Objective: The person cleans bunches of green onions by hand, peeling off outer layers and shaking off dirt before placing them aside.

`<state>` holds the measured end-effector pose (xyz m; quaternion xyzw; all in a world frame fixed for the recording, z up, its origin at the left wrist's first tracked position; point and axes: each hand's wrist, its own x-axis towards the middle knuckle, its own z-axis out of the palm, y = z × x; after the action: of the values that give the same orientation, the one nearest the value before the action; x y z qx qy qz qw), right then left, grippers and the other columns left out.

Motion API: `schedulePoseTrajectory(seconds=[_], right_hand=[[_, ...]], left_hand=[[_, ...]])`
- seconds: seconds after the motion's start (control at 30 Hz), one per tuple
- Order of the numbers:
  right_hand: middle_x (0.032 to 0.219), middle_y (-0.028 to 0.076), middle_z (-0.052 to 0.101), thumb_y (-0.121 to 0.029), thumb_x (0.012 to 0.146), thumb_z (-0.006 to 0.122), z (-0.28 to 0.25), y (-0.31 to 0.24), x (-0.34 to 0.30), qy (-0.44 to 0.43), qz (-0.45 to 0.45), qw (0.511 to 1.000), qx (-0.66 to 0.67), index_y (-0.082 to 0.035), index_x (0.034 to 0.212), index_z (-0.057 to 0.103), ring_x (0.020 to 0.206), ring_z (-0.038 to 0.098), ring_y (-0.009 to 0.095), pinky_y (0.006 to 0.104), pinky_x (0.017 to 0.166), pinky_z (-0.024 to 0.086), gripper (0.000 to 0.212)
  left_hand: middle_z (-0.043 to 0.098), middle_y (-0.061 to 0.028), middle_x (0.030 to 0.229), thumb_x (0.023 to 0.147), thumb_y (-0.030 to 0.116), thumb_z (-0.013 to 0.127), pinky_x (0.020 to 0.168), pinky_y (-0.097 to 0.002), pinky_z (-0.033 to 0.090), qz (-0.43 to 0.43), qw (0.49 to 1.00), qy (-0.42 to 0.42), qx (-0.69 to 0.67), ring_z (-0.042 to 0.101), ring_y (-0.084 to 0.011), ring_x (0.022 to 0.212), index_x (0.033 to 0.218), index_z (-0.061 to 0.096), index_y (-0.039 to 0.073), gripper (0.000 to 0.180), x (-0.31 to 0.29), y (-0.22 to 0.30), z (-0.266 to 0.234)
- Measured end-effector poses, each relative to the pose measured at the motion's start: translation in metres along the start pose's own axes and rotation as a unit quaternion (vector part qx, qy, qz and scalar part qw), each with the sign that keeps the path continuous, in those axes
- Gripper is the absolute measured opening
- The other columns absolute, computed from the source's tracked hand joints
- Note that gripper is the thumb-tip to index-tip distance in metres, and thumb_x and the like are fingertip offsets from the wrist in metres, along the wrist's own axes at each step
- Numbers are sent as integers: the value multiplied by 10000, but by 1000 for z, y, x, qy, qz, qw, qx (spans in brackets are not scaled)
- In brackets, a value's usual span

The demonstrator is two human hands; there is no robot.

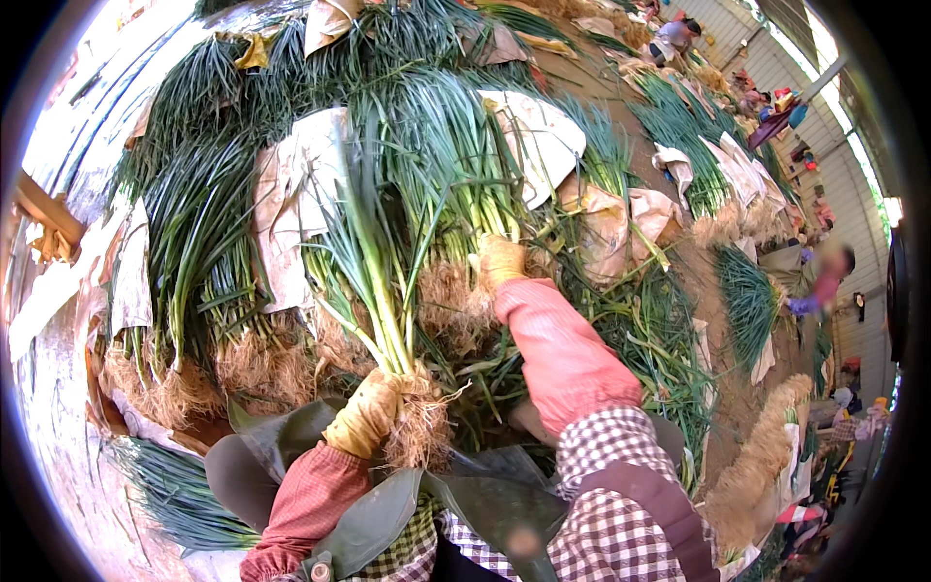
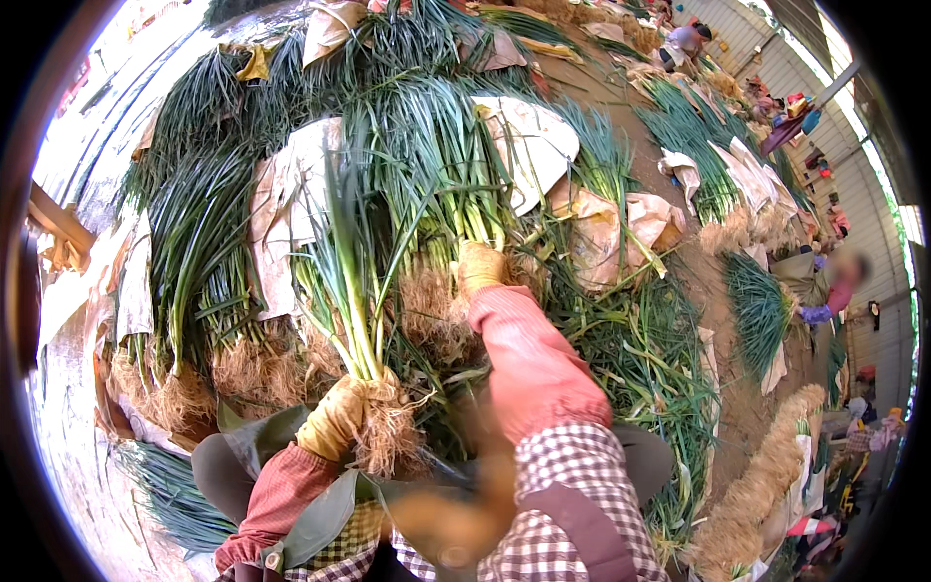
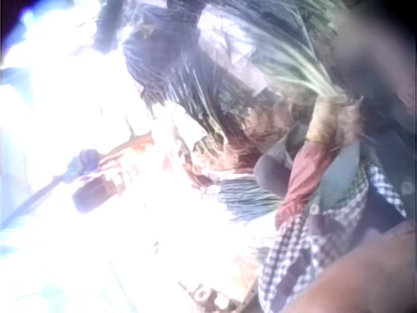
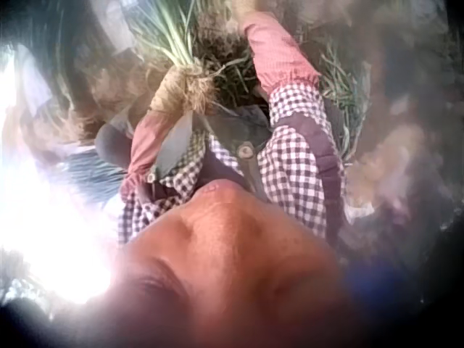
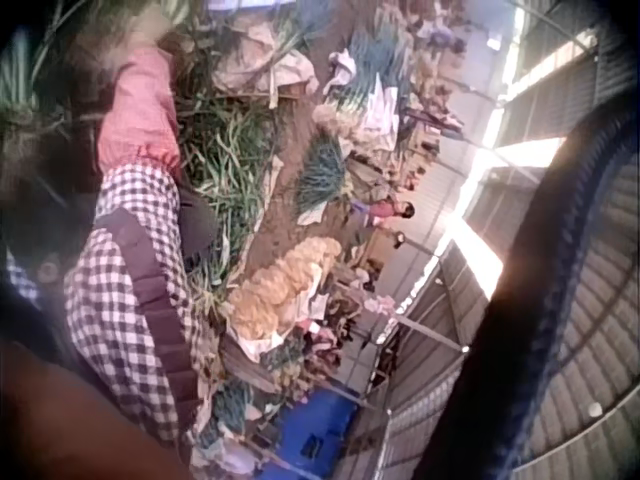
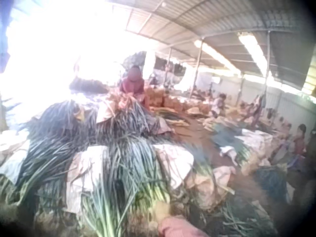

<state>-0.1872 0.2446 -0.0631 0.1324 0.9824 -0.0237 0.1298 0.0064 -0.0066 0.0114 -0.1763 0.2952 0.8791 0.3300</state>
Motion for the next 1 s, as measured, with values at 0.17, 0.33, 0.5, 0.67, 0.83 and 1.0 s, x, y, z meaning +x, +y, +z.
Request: schedulePoseTrajectory(seconds=[0.17, 0.33, 0.5, 0.67, 0.83, 1.0], right_hand=[[675, 75, 600, -197, 781, 551, 3, -25, -28, 7, 2, 916, 401, -49, 817, 594, 577, 569, 179, 289, 507, 476, 158], [645, 75, 608, -169, 881, 475, 8, -49, -152, -243, -12, 691, 680, -5, 910, 578, 424, 535, 126, 199, 322, 403, 196], [708, 93, 610, -364, 860, 451, 4, -67, -171, -88, -121, 901, 407, -45, 837, 583, 633, 591, 210, 336, 575, 464, 346], [791, 138, 616, -316, 859, 415, -3, -51, -168, 4, -294, 951, 91, -52, 824, 609, 737, 590, 287, 374, 628, 470, 330], [729, 66, 585, -137, 873, 460, -37, -63, -227, -39, -346, 792, 501, -29, 887, 561, 626, 566, 119, 214, 507, 467, 149], [682, 65, 560, -254, 904, 441, -60, -26, -170, 103, -168, 591, 783, -48, 906, 523, 520, 553, 111, 223, 371, 447, 223]], left_hand=[[556, -87, 763, 728, -16, 562, 600, -372, 526, 21, 994, 50, 94, 596, -232, 649, 1115, 458, -66, 403, 5, 10, -14], [580, -97, 689, 739, -30, 562, 488, -297, 504, 36, 998, 51, 11, 585, -211, 553, 837, 566, -44, 100, 6, 5, -7], [545, -71, 550, 681, 21, 663, 365, -289, 389, 30, 979, 157, 129, 507, -185, 418, 699, 578, -4, 91, 20, -9, -35], [574, -68, 623, 653, 4, 654, 461, -277, 433, 124, 961, 122, 217, 540, -171, 513, 760, 582, -13, 130, 14, -14, -7], [584, -58, 655, 709, -10, 597, 458, -267, 424, 155, 945, 149, 248, 536, -146, 528, 807, 595, -14, 98, 18, -22, -22], [594, -55, 713, 747, -3, 573, 489, -255, 440, 219, 912, 61, 340, 554, -151, 579, 831, 595, -12, 87, 28, -30, -49]])
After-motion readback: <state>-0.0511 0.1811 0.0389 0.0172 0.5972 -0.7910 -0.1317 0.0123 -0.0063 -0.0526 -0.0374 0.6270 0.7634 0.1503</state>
